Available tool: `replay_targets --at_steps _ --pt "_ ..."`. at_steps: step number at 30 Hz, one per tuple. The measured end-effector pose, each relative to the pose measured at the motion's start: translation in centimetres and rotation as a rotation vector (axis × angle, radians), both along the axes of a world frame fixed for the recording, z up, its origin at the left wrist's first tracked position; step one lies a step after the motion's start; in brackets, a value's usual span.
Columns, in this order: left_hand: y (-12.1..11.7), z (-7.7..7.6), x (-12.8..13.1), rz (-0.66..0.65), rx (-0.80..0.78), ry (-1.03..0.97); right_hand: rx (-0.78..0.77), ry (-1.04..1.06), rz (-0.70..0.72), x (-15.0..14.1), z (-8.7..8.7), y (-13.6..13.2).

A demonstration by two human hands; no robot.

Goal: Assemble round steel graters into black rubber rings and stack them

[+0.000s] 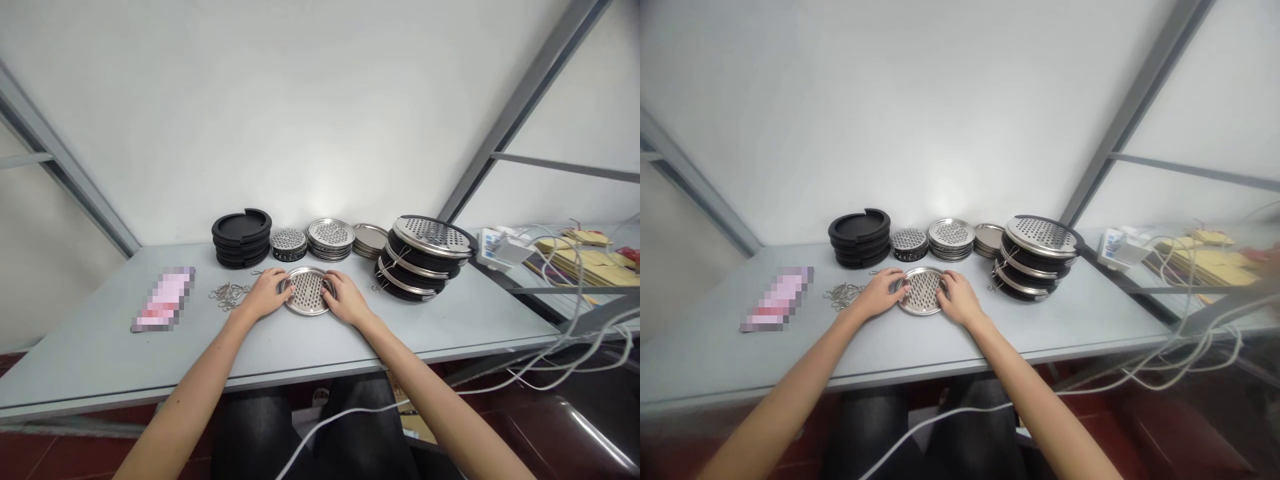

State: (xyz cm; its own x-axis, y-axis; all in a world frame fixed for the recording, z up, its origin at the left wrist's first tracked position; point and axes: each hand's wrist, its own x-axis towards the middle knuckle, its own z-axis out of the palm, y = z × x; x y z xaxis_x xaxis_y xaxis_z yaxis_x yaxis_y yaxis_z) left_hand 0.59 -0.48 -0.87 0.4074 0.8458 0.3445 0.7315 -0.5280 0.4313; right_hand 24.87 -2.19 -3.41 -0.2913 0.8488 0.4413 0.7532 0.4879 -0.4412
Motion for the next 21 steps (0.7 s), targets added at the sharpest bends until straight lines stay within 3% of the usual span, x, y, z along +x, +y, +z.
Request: replay_targets --at_steps 7,14,17,21 --pt "0.1 0.0 0.0 -0.009 0.001 -0.014 0.009 0.114 -0.025 0.2 0.2 -0.2" --pt "0.2 -0.3 -0.3 -0.006 -0.012 -0.055 0.200 0.354 -0.104 0.8 1.3 0.0" --pt "0.2 -0.4 -0.4 -0.010 -0.020 -0.074 0.286 0.249 -0.112 1.0 3.0 1.5" --pt "0.3 -0.6 -0.5 -0.021 -0.016 -0.095 0.299 -0.017 -0.173 1.0 5.4 5.3"
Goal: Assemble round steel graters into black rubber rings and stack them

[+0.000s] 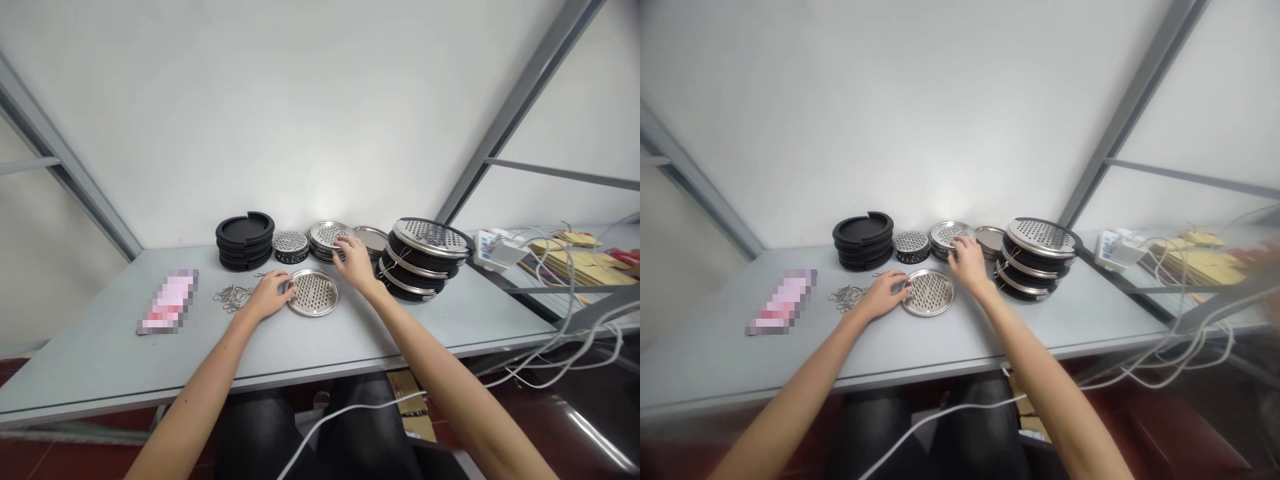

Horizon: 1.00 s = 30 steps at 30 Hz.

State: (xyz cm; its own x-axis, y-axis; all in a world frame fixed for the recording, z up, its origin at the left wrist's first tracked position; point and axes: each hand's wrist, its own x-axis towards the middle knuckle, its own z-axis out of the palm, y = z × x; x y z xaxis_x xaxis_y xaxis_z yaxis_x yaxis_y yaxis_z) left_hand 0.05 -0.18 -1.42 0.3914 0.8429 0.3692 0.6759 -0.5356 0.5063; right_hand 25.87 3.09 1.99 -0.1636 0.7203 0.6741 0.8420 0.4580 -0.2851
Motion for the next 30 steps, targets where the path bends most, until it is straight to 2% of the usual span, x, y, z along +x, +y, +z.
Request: replay_targets --at_steps 3,6,11,19,25,30 --pt "0.1 -0.1 -0.1 0.000 0.015 -0.012 -0.059 -0.138 -0.010 0.1 0.7 2.9" --pt "0.2 -0.2 -0.1 0.001 0.023 -0.017 -0.104 -0.205 0.003 0.3 0.6 4.4" --pt "0.0 0.0 0.0 0.000 0.019 -0.006 -0.048 -0.232 0.079 0.6 0.4 4.6" --pt "0.1 -0.2 0.0 -0.002 0.008 -0.014 0.030 -0.172 0.071 1.4 1.8 4.7" --pt "0.0 -0.1 0.0 -0.006 0.008 -0.021 0.117 -0.059 0.102 2.5 2.8 3.7" --pt "-0.3 0.2 0.2 0.049 -0.010 -0.138 0.224 0.249 0.154 0.9 4.2 -0.4"
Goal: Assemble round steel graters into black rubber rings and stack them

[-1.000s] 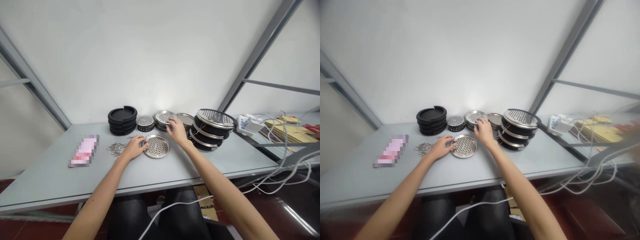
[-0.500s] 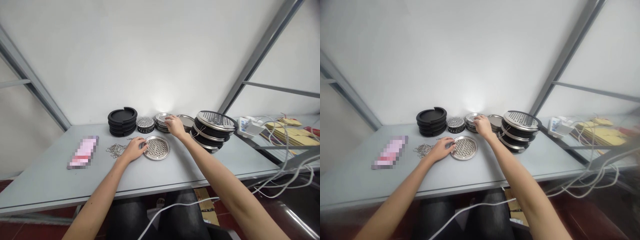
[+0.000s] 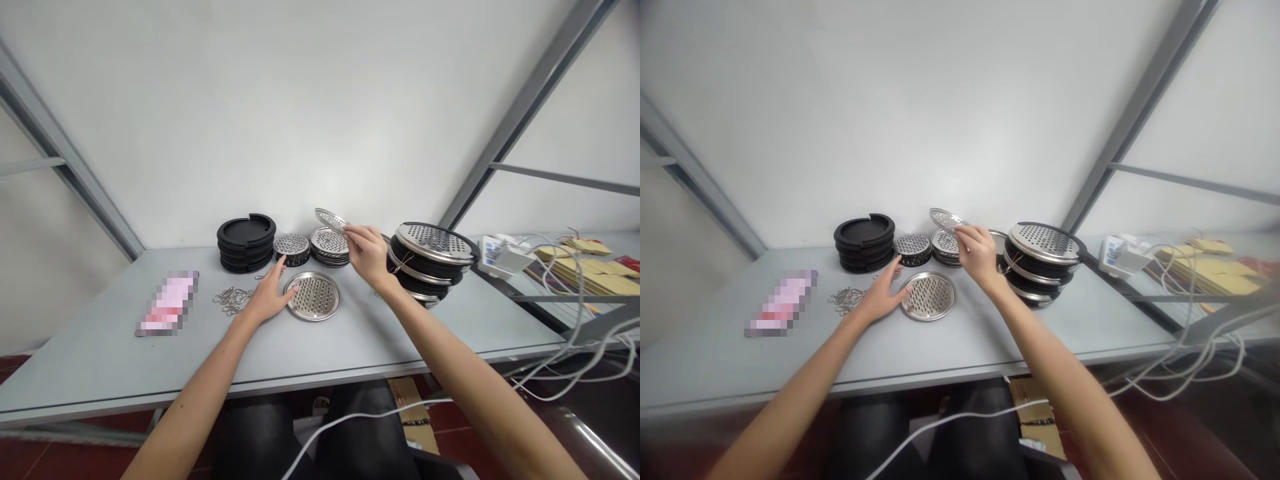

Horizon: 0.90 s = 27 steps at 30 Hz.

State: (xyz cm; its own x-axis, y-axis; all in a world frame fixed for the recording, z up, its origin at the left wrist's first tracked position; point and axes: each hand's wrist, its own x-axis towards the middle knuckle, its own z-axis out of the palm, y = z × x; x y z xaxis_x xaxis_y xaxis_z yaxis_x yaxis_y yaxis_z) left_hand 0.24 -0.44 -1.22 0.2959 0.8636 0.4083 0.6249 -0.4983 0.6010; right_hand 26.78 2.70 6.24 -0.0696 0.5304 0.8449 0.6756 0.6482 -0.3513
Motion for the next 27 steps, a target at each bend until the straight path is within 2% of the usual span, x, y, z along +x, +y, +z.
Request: replay_targets --at_steps 2,4,7,10,13,17,22,27 --pt "-0.1 0.2 0.1 0.022 0.046 -0.055 -0.004 0.225 0.032 -1.1 0.3 -2.0" --pt "-0.2 0.5 0.2 0.034 0.105 -0.089 -0.077 0.501 0.111 -1.9 0.1 -3.6" --pt "-0.6 0.9 0.3 0.006 0.138 -0.093 -0.363 0.848 0.353 -2.3 -1.7 -4.4" --pt "-0.8 1.2 0.2 -0.022 0.114 -0.042 -0.701 1.007 0.532 -1.8 -4.1 -4.1" --pt "-0.9 1.2 0.1 -0.040 0.076 0.025 -0.849 1.071 0.565 -1.3 -5.9 -3.5" --pt "-0.9 1.3 -0.1 -0.063 0.069 0.040 -0.890 1.042 0.551 -1.1 -6.8 -3.2" --pt "-1.3 1.1 -0.2 -0.044 0.109 0.039 -0.784 1.093 0.435 -1.4 -7.4 -3.1" --pt "-2.6 0.3 0.3 0.008 0.115 0.035 -0.687 0.848 0.279 -1.5 -8.4 -3.7"
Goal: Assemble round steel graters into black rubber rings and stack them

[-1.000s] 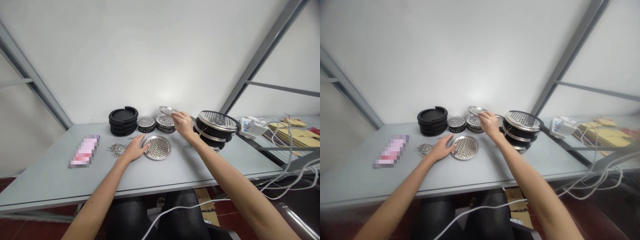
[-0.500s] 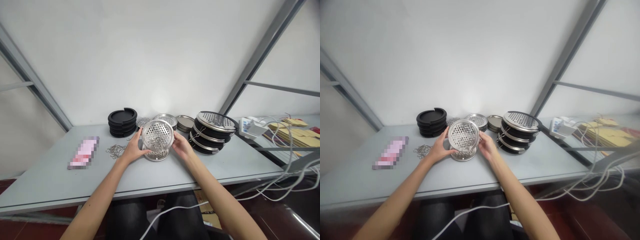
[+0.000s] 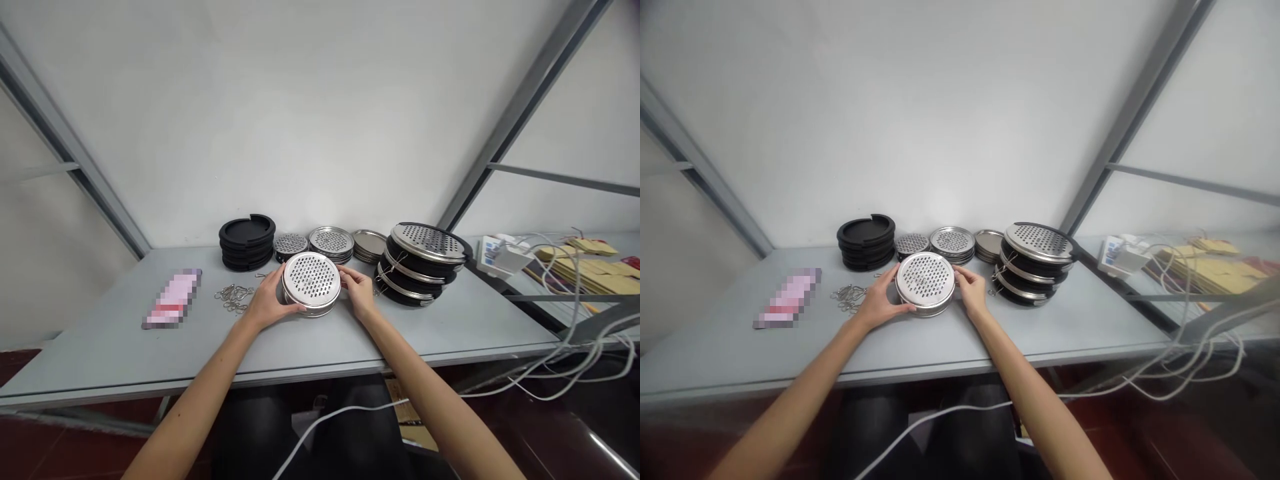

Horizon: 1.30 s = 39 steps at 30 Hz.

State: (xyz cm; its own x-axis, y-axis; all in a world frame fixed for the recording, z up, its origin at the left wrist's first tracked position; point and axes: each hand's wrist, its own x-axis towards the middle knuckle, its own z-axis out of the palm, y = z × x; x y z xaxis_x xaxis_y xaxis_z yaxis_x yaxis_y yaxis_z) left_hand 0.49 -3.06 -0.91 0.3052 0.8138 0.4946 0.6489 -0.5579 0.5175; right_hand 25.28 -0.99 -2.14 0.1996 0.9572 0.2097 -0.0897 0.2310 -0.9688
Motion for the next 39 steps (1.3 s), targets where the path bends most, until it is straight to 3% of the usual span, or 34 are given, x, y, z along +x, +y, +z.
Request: replay_targets --at_steps 5,13,29,39 --pt "-1.2 -0.1 0.6 0.017 -0.044 0.028 0.109 -0.498 0.026 0.3 -0.6 -1.3" --pt "-2.0 1.0 1.1 -0.062 -0.100 -0.018 0.087 -0.741 0.043 0.3 -0.7 -1.4" --pt "-1.5 -0.1 0.9 -0.017 -0.139 0.001 0.044 -0.848 0.063 0.3 -0.7 -1.1" --pt "-1.9 0.7 1.0 -0.068 -0.152 0.015 0.063 -0.823 0.067 0.1 -0.5 -1.3"
